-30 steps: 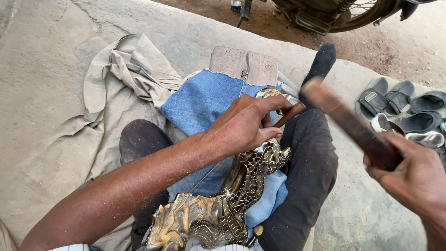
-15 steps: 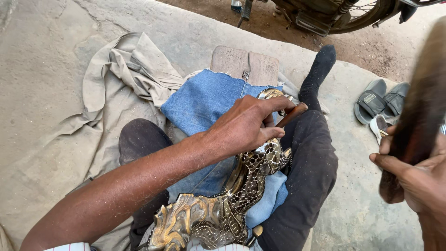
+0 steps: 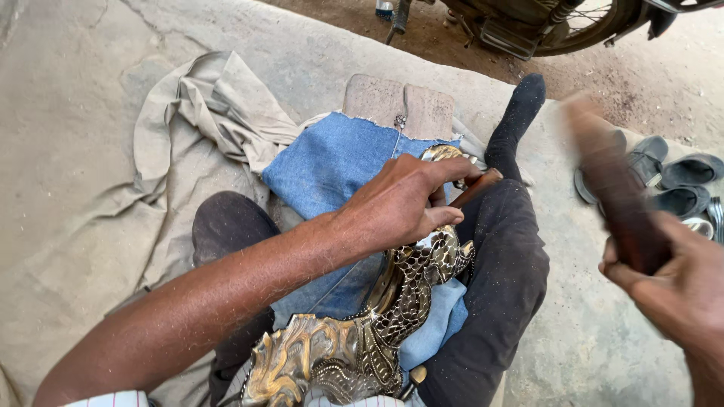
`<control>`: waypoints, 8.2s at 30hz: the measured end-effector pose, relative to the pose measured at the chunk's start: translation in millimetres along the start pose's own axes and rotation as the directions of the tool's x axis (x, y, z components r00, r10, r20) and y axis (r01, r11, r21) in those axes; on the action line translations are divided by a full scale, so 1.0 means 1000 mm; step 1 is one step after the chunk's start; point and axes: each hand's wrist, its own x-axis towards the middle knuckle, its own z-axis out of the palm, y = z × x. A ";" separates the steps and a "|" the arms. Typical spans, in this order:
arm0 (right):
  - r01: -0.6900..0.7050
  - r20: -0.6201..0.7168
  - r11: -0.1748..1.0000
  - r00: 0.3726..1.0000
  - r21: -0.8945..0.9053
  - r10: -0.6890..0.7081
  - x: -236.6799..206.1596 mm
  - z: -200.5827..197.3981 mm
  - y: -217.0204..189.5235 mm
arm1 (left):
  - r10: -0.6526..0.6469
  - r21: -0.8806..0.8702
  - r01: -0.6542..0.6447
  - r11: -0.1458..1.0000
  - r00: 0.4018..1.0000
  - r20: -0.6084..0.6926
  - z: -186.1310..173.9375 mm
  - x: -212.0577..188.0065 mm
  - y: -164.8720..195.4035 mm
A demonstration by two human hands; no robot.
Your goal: The person sits on the ground with a brass horse figurine on their lap, holds a chisel against its surface, and strikes the chisel with a wooden mallet to work the details. They reposition the chisel and turn the figurine to reach different areas.
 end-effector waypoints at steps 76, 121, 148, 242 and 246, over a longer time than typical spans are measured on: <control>0.045 -0.101 0.950 0.995 0.310 -0.014 -0.012 0.005 0.005 | -0.069 0.034 0.067 0.997 0.996 0.052 0.003 -0.001 0.005; -0.059 0.243 0.946 0.960 -0.318 0.141 -0.003 -0.019 -0.017 | -0.078 0.064 0.077 0.995 0.997 0.006 -0.013 0.000 0.024; -0.569 0.393 0.229 0.756 0.790 0.523 -0.123 0.283 0.123 | -0.306 -0.158 0.298 0.941 0.952 -0.024 -0.048 -0.068 0.015; 0.115 -0.150 0.937 0.986 0.330 -0.068 -0.057 0.058 0.097 | 0.038 0.095 -0.045 0.994 0.996 0.079 -0.013 -0.005 0.036; -0.009 -0.184 0.594 0.947 0.805 0.264 -0.063 0.120 0.130 | -0.107 -0.080 0.103 0.991 0.994 -0.038 -0.042 -0.051 0.045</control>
